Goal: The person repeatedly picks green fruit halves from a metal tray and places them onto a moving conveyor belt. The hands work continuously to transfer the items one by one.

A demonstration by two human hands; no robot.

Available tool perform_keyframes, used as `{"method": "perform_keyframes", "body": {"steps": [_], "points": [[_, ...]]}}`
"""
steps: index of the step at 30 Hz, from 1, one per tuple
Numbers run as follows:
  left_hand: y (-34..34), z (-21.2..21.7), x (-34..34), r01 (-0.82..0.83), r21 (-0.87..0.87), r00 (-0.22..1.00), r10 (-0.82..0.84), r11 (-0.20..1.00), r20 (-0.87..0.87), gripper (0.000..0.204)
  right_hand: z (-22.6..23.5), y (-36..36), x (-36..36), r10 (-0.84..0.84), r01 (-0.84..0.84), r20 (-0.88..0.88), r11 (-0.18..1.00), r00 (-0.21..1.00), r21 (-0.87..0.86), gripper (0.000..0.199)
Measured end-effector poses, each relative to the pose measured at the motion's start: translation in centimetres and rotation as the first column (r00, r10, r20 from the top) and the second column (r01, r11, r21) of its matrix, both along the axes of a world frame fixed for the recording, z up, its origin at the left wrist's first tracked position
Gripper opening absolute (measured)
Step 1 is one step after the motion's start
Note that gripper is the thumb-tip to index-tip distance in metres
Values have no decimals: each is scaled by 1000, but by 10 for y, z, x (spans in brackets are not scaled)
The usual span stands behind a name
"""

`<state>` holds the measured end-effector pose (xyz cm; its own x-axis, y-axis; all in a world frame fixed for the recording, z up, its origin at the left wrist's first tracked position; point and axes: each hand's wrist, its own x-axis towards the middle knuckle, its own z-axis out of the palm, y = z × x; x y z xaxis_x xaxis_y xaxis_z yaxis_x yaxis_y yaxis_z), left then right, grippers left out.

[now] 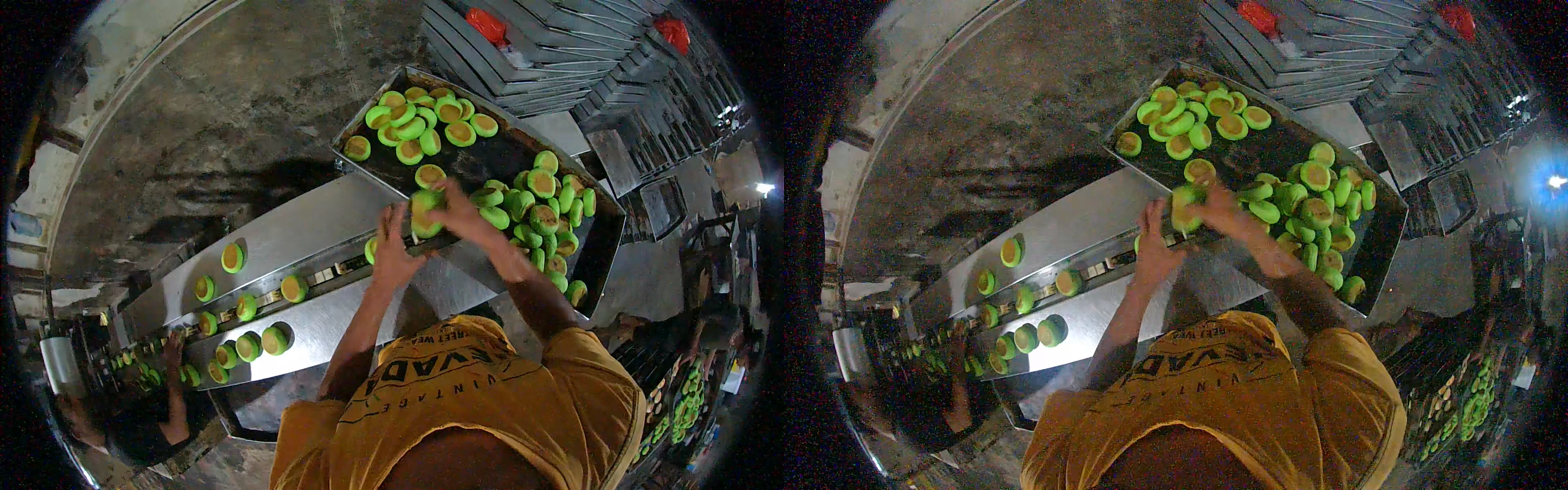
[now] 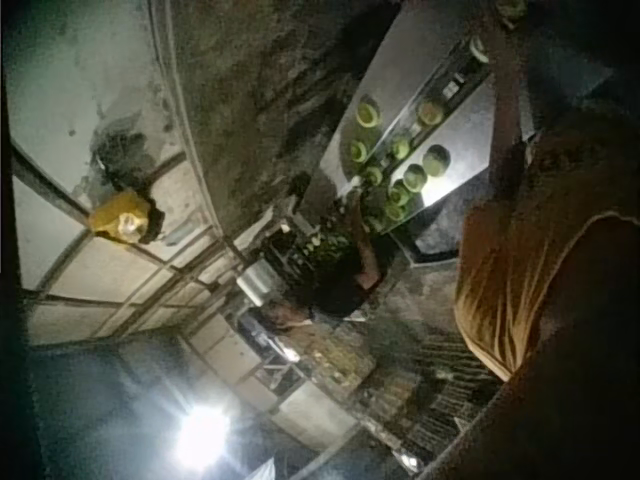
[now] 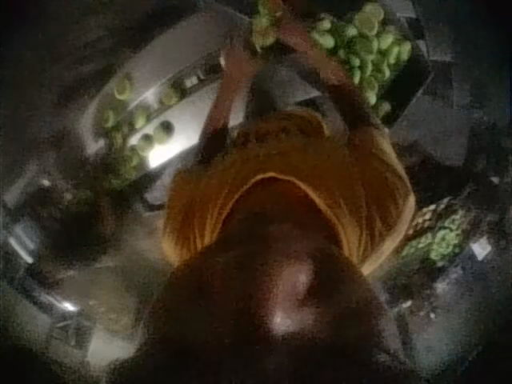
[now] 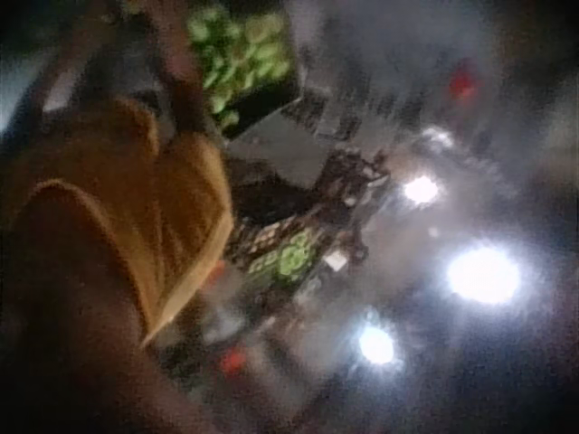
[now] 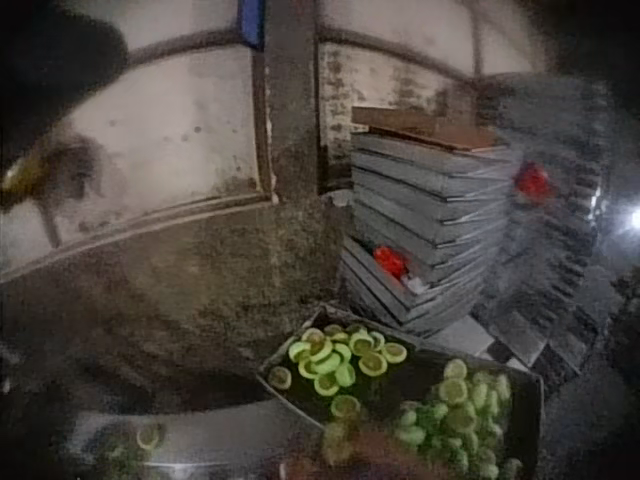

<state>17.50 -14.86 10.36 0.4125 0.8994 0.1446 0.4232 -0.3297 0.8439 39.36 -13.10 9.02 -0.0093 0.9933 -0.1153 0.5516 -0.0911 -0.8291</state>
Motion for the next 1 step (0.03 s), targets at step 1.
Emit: {"method": "perform_keyframes", "body": {"steps": [1], "points": [[-1,9,2,108,-172,993,-114,979,-25,100,2,-8,-20,104,-106,-17,984,994,-143,86]]}}
